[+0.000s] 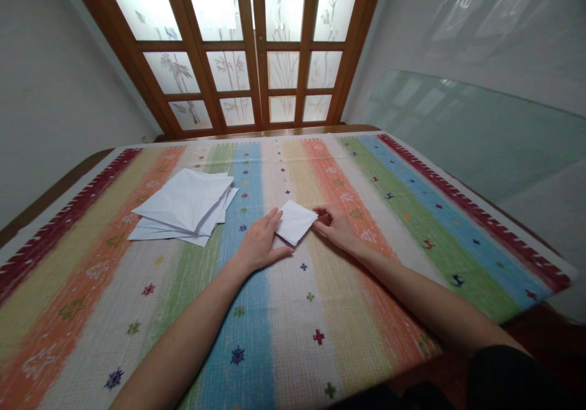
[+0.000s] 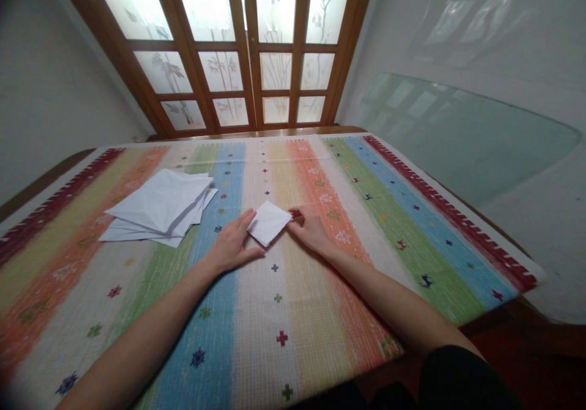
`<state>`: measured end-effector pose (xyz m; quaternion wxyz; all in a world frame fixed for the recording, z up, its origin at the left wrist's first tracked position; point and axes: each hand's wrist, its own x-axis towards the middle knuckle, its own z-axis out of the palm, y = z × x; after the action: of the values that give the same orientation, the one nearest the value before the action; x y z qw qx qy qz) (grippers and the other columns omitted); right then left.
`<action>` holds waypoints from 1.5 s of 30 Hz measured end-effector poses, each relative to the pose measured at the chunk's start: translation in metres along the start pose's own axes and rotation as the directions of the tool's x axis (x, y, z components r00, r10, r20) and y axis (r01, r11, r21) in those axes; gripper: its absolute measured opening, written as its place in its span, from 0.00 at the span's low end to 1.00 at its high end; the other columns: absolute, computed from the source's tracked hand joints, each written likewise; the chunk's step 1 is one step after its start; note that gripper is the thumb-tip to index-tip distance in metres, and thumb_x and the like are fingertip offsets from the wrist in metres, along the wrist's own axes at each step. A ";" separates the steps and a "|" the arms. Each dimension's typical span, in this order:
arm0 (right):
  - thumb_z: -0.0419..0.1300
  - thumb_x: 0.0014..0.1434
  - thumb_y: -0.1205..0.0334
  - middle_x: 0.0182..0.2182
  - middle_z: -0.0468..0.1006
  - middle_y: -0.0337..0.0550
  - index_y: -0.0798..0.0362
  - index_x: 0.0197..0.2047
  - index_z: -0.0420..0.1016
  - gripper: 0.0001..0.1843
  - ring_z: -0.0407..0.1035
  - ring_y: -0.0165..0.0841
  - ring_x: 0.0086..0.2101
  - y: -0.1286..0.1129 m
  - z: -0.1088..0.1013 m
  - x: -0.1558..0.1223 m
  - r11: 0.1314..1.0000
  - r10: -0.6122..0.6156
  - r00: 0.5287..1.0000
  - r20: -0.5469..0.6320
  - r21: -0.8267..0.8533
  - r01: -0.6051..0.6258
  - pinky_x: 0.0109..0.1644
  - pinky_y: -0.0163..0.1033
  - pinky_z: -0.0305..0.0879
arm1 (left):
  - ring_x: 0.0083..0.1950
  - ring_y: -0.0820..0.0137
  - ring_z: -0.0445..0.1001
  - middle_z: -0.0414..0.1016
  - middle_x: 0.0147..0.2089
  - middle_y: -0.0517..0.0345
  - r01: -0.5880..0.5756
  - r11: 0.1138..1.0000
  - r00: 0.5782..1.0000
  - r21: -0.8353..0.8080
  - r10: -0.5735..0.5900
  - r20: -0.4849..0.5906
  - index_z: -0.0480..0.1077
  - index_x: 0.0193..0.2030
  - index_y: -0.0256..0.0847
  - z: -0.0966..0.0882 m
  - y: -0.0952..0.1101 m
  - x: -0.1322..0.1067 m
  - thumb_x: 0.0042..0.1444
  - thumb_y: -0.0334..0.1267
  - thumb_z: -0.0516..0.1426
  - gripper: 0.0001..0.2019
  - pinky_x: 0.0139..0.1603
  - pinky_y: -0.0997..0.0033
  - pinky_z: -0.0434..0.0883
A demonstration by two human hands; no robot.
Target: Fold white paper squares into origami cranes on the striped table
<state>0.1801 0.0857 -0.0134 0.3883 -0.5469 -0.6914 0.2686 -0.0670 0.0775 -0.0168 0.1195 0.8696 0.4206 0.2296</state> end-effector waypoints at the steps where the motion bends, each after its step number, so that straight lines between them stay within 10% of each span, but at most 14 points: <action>1: 0.62 0.54 0.59 0.35 0.78 0.44 0.54 0.42 0.74 0.12 0.70 0.34 0.35 -0.005 0.002 -0.001 1.000 -0.021 1.000 0.015 -0.007 0.021 0.41 0.40 0.65 | 0.68 0.49 0.59 0.54 0.69 0.33 0.003 1.000 1.000 -0.002 -0.003 -0.002 0.48 0.69 0.37 -0.001 0.000 0.000 0.48 0.57 0.62 0.47 0.64 0.47 0.60; 6: 0.64 0.54 0.60 0.30 0.74 0.43 0.54 0.30 0.76 0.06 0.67 0.35 0.35 -0.023 0.014 -0.008 0.958 -0.144 0.987 0.065 -0.241 0.156 0.40 0.41 0.62 | 0.68 0.49 0.58 0.56 0.68 0.33 0.015 1.000 1.000 -0.014 -0.014 0.025 0.50 0.68 0.35 -0.002 0.001 -0.001 0.47 0.60 0.60 0.48 0.65 0.48 0.58; 15: 0.66 0.55 0.59 0.43 0.75 0.49 0.51 0.43 0.77 0.12 0.68 0.40 0.45 -0.025 0.018 -0.016 0.923 -0.268 0.953 0.142 -0.245 0.296 0.49 0.47 0.64 | 0.67 0.52 0.60 0.59 0.67 0.38 0.019 0.998 1.000 -0.054 -0.019 0.014 0.52 0.67 0.37 -0.004 0.005 -0.002 0.58 0.52 0.53 0.34 0.64 0.48 0.59; 25: 0.59 0.60 0.48 0.51 0.75 0.56 0.54 0.52 0.73 0.22 0.65 0.47 0.53 -0.033 0.033 -0.015 0.711 -0.441 0.748 0.496 -0.315 0.628 0.56 0.54 0.57 | 0.65 0.51 0.63 0.61 0.65 0.38 0.010 0.992 0.999 -0.129 -0.015 -0.043 0.48 0.68 0.38 -0.003 0.003 -0.001 0.54 0.46 0.57 0.38 0.63 0.47 0.61; 35: 0.56 0.60 0.44 0.46 0.72 0.56 0.54 0.61 0.63 0.32 0.63 0.48 0.45 -0.045 0.041 -0.003 0.694 -0.379 0.774 0.507 -0.397 0.600 0.49 0.52 0.60 | 0.65 0.54 0.62 0.61 0.66 0.40 0.071 0.943 0.993 -0.326 -0.097 -0.065 0.48 0.68 0.39 -0.003 -0.009 -0.002 0.50 0.50 0.62 0.43 0.64 0.49 0.60; 45: 0.60 0.58 0.47 0.43 0.74 0.53 0.55 0.47 0.75 0.21 0.65 0.44 0.44 -0.038 0.033 -0.005 0.738 -0.360 0.791 0.494 -0.368 0.566 0.51 0.51 0.59 | 0.51 0.60 0.73 0.74 0.50 0.49 0.246 0.931 0.938 -0.270 -0.298 -0.174 0.58 0.62 0.38 0.005 -0.007 0.007 0.53 0.42 0.59 0.30 0.55 0.54 0.68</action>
<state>0.1323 0.0732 -0.0026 0.1431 -0.3687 -0.9153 0.0765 -0.0655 0.0872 -0.0214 0.2108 0.7516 0.5163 0.3522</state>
